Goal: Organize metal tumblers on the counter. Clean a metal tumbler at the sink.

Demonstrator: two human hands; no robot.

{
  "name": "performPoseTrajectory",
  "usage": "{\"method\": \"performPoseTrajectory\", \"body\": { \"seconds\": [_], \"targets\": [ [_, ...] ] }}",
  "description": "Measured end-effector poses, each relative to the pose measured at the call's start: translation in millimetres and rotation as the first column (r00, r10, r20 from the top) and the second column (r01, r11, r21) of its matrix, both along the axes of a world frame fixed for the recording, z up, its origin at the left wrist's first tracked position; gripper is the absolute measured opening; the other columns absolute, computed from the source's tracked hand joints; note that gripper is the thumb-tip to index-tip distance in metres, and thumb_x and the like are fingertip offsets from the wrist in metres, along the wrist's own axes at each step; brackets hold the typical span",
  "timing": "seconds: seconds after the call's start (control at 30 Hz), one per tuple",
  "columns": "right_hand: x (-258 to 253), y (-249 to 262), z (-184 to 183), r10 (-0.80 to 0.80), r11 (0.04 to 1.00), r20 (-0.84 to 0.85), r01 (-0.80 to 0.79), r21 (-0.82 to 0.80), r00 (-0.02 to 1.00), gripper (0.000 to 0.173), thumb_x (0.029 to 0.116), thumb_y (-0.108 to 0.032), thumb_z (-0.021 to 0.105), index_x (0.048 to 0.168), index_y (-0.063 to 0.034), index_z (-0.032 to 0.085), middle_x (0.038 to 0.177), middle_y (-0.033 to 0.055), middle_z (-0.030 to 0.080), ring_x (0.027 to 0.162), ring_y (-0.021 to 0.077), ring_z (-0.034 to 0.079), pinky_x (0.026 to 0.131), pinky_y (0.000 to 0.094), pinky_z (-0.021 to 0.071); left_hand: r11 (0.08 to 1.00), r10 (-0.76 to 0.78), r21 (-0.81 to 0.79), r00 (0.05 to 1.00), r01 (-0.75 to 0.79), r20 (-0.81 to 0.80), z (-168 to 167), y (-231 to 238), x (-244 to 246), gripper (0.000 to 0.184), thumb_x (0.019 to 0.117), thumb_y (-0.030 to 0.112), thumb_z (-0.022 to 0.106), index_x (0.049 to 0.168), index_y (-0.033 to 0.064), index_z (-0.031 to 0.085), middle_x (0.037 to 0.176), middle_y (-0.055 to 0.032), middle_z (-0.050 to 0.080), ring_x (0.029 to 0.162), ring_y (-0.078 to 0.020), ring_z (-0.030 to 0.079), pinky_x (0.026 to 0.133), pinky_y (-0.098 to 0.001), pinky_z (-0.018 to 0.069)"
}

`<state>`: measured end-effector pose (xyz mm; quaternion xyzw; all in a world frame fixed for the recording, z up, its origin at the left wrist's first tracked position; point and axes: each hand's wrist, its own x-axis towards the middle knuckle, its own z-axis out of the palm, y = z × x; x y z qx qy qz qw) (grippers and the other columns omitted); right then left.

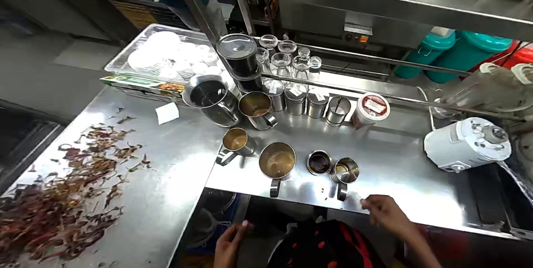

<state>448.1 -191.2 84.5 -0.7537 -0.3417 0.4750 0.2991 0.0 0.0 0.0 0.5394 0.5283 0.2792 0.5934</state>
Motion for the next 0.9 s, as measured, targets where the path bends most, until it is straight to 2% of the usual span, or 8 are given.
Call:
{"method": "performPoseTrajectory", "body": {
  "seconds": [0.1, 0.23, 0.37, 0.47, 0.53, 0.63, 0.77, 0.9],
  "targets": [
    [-55, -5, -34, 0.070, 0.997, -0.032, -0.071, -0.011, 0.997, 0.043, 0.1019, -0.048, 0.058, 0.109, -0.0094, 0.073, 0.078, 0.0059, 0.071, 0.065, 0.0197, 0.068, 0.064, 0.0427, 0.0597, 0.990, -0.134, 0.065, 0.985, 0.128, 0.110, 24, 20, 35, 0.032, 0.1045, 0.024, 0.052, 0.112, -0.0037, 0.065, 0.107, -0.0171, 0.074, 0.099, -0.0304, 0.072, 0.092, -0.0449, 0.0589],
    [-78, 5, -53, 0.158, 0.987, 0.014, -0.158, 0.042, 0.987, 0.044, 0.1007, -0.053, 0.056, 0.108, -0.0134, 0.074, 0.087, 0.0034, 0.072, 0.077, 0.0170, 0.070, 0.077, 0.0443, 0.0594, 0.975, -0.220, 0.040, 0.969, 0.217, 0.111, 31, 20, 72, 0.035, 0.1058, 0.024, 0.050, 0.124, -0.0047, 0.060, 0.113, -0.0195, 0.072, 0.102, -0.0333, 0.071, 0.092, -0.0458, 0.0597],
    [-64, 6, -50, 0.068, 0.996, -0.205, -0.055, 0.065, 0.976, 0.039, 0.1032, -0.045, 0.058, 0.112, -0.0096, 0.071, 0.085, 0.0027, 0.073, 0.072, 0.0149, 0.070, 0.070, 0.0354, 0.0603, 0.923, -0.382, -0.037, 0.922, 0.384, 0.059, 23, 6, 104, 0.032, 0.1053, 0.023, 0.051, 0.122, -0.0023, 0.062, 0.114, -0.0148, 0.072, 0.102, -0.0275, 0.071, 0.091, -0.0438, 0.0595],
    [-62, 5, -51, -0.153, 0.983, -0.368, 0.178, 0.035, 0.917, 0.039, 0.1009, -0.040, 0.064, 0.119, -0.0062, 0.056, 0.086, 0.0084, 0.073, 0.068, 0.0200, 0.071, 0.058, 0.0342, 0.0585, 0.885, -0.447, -0.108, 0.892, 0.453, 0.072, 16, 1, 147, 0.038, 0.1043, 0.022, 0.054, 0.136, 0.0001, 0.055, 0.118, -0.0126, 0.071, 0.102, -0.0252, 0.072, 0.089, -0.0423, 0.0609],
    [-63, 9, -45, -0.237, 0.959, -0.488, 0.283, 0.021, 0.840, 0.052, 0.0989, -0.036, 0.069, 0.135, -0.0096, 0.043, 0.101, 0.0118, 0.073, 0.078, 0.0255, 0.073, 0.062, 0.0380, 0.0611, 0.900, -0.384, -0.180, 0.918, 0.397, 0.101, 21, 1, 181, 0.040, 0.1052, 0.019, 0.053, 0.140, 0.0016, 0.051, 0.120, -0.0133, 0.070, 0.102, -0.0267, 0.072, 0.087, -0.0428, 0.0622],
    [-62, 18, -34, -0.216, 0.951, -0.667, 0.309, 0.023, 0.713, 0.072, 0.0985, -0.033, 0.069, 0.157, -0.0188, 0.029, 0.135, 0.0135, 0.062, 0.106, 0.0323, 0.071, 0.081, 0.0476, 0.0628, 0.924, -0.173, -0.325, 0.979, 0.199, 0.107, 29, 7, 223, 0.035, 0.1059, 0.016, 0.053, 0.136, -0.0016, 0.052, 0.117, -0.0188, 0.069, 0.096, -0.0299, 0.073, 0.081, -0.0434, 0.0628],
    [-59, 32, -29, -0.244, 0.917, -0.725, 0.395, 0.043, 0.644, 0.035, 0.1041, -0.030, 0.059, 0.130, -0.0067, 0.061, 0.130, 0.0100, 0.065, 0.109, 0.0245, 0.067, 0.087, 0.0415, 0.0584, 0.782, 0.011, -0.621, 0.995, 0.054, 0.101, 27, 17, 255, 0.036, 0.1052, 0.023, 0.056, 0.129, -0.0042, 0.056, 0.111, -0.0207, 0.069, 0.090, -0.0295, 0.072, 0.079, -0.0425, 0.0612],
    [-33, 13, -5, -0.398, 0.769, -0.682, 0.629, 0.116, 0.613, 0.031, 0.1042, -0.023, 0.058, 0.125, 0.0004, 0.060, 0.119, 0.0186, 0.069, 0.100, 0.0281, 0.069, 0.087, 0.0421, 0.0584, 0.671, 0.065, -0.740, 0.990, 0.046, 0.121, 9, 15, 271, 0.034, 0.1029, 0.024, 0.059, 0.123, -0.0028, 0.061, 0.107, -0.0176, 0.070, 0.089, -0.0265, 0.071, 0.080, -0.0395, 0.0604]
  ]
}}
